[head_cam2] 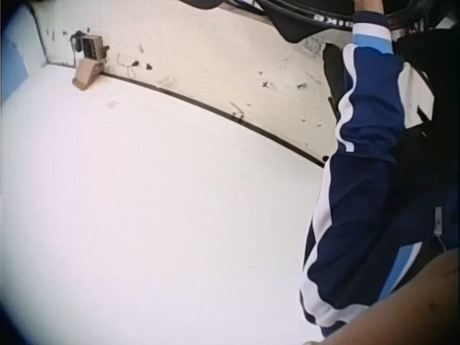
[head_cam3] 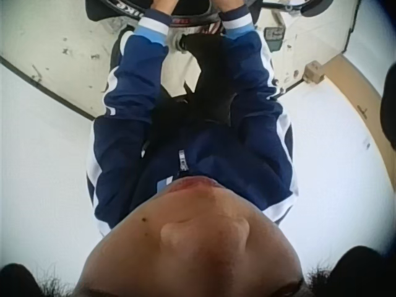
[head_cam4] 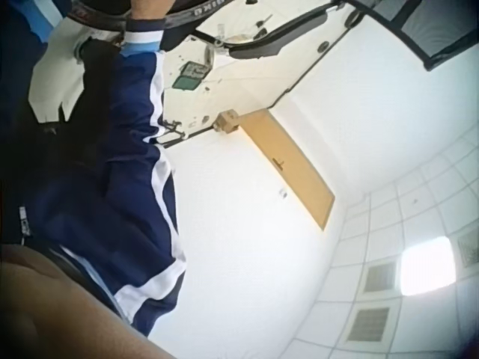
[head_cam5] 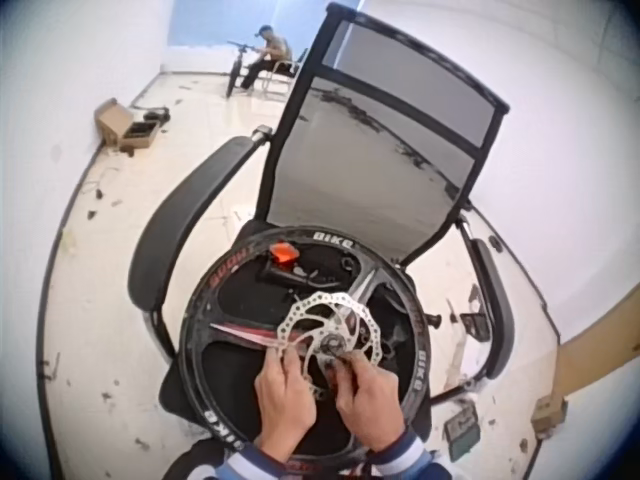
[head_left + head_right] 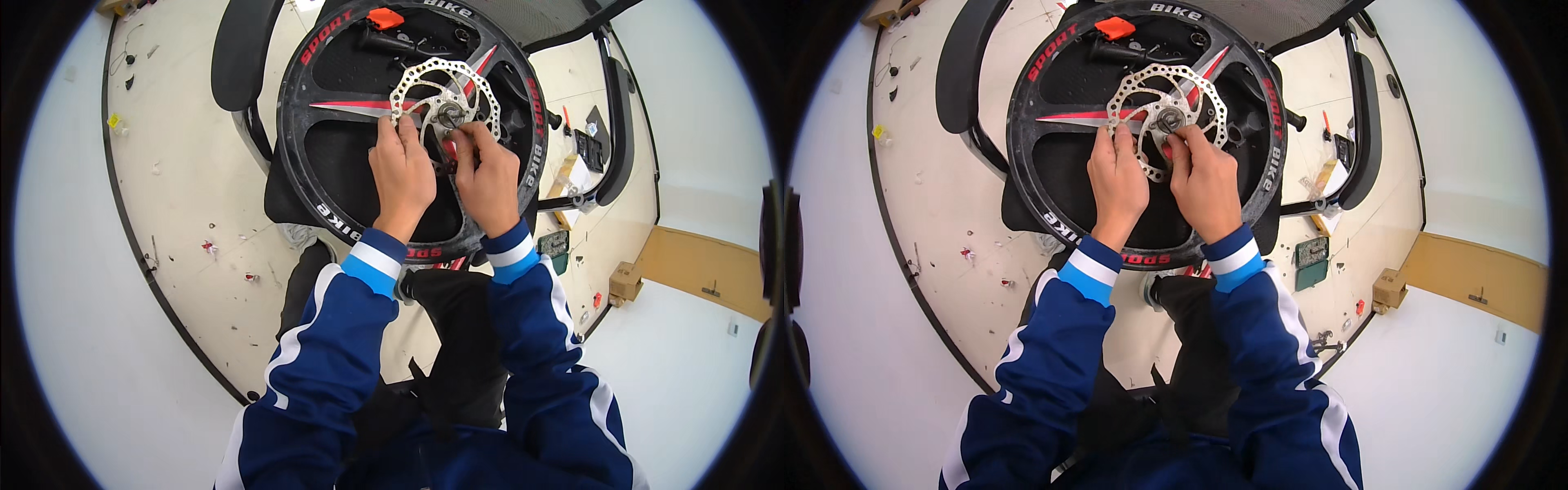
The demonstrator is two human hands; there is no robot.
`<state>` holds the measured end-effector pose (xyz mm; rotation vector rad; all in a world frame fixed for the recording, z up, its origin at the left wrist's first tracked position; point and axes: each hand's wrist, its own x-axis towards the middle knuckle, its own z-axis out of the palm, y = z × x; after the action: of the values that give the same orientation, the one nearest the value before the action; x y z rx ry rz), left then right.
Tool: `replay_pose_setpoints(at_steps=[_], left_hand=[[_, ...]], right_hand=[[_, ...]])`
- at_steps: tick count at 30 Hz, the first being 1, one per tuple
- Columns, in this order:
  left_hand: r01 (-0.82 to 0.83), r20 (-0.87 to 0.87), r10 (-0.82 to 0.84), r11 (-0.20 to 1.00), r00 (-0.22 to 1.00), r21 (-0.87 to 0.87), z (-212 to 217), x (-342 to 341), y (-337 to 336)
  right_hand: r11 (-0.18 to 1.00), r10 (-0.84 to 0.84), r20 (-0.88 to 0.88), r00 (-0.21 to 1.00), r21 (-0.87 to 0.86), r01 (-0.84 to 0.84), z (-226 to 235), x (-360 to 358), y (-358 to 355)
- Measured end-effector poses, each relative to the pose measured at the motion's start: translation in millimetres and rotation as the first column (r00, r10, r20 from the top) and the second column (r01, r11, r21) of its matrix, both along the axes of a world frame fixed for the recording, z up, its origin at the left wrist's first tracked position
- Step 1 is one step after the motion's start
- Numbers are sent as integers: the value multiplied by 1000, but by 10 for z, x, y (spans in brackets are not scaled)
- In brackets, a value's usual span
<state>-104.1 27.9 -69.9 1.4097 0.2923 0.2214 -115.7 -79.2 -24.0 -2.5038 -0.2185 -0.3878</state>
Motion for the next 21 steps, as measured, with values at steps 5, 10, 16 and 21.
replay_pose_setpoints(at_steps=[5, 10, 16, 21], left_hand=[[35, -4, -35, 999, 999, 26, -6, 2, 25], [43, -16, -42, 999, 999, 32, -33, -5, 21], [53, -41, -55, 998, 998, -47, -16, -38, 31], [25, -32, -26, 999, 999, -27, -69, -1, 25]], right_hand=[[996, 93, -75, 993, -9, -94, 109, 6, -90], [991, 124, -72, 990, -38, -127, 77, 40, -208], [983, 168, -95, 981, -52, -174, 99, 68, -217], [981, 173, -103, 980, -76, -181, 104, 114, -211]])
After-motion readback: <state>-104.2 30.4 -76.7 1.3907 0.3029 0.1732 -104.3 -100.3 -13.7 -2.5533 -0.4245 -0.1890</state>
